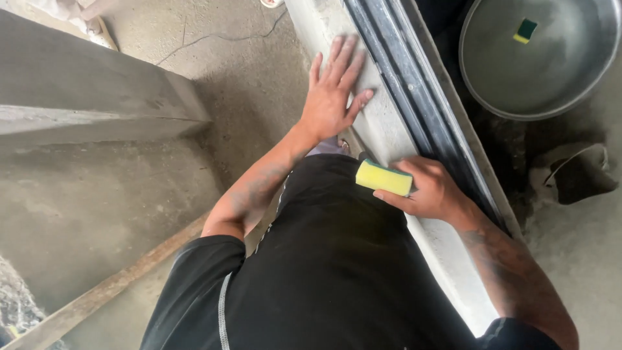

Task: The person uses a yellow sponge to wipe the interior channel of a metal window frame. They repeatedly rub the surface with the sponge and occasionally use their fingers to clear debris from the track. The task continues along the length of the frame without a visible final state.

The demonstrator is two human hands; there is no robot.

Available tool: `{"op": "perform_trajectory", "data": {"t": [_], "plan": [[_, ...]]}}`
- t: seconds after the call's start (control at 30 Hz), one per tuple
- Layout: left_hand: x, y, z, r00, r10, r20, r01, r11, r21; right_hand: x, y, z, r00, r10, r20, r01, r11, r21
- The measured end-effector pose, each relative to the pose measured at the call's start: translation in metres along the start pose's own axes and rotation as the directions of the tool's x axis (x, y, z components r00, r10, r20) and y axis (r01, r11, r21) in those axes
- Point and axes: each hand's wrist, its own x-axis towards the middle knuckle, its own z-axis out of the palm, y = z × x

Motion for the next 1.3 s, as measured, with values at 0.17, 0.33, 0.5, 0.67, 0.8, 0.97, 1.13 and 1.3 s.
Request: {"op": "perform_trajectory", "data": {"t": [0.17,0.33,0.5,0.67,0.8,0.97,1.13,1.3], "plan": [[-0.032,0.040,0.030,0.975,0.216,-0.051,-0.212,0.974,0.081,-0.018,0.020,0.001,0.941,0.128,-0.314,0.011,0.914,0.406],[-0.039,0.029,0.014,0.951,0.300,-0.069,-0.305,0.950,-0.065,-0.062,0.079,0.021,0.809,0.228,-0.541,0.093,0.861,0.501],[-0.015,-0.008,0.002,0.983,0.121,0.137,-0.147,0.969,0.200,0.018,0.020,-0.020,0.594,0.447,-0.669,0.012,0.827,0.563],[-0.073,0.065,0.027,0.844,0.514,0.153,-0.435,0.823,-0.366,0.024,0.014,-0.021,0.573,0.585,-0.574,0.088,0.653,0.752],[-0.059,0.066,0.004,0.688,0.690,0.225,-0.606,0.717,-0.344,0.020,0.021,-0.022,0.560,0.567,-0.604,0.110,0.672,0.733],[0.002,-0.030,0.018,0.988,0.127,0.087,-0.140,0.975,0.172,0.028,0.015,-0.032,0.542,0.556,-0.629,0.113,0.694,0.711],[-0.012,0.018,-0.022,0.898,0.436,-0.058,-0.438,0.875,-0.205,0.030,0.013,-0.036,0.570,0.575,-0.586,0.059,0.683,0.728],[0.025,-0.051,0.008,0.995,-0.044,-0.090,0.052,0.994,0.095,0.024,0.017,-0.036,0.584,0.589,-0.559,0.037,0.669,0.743]]}}
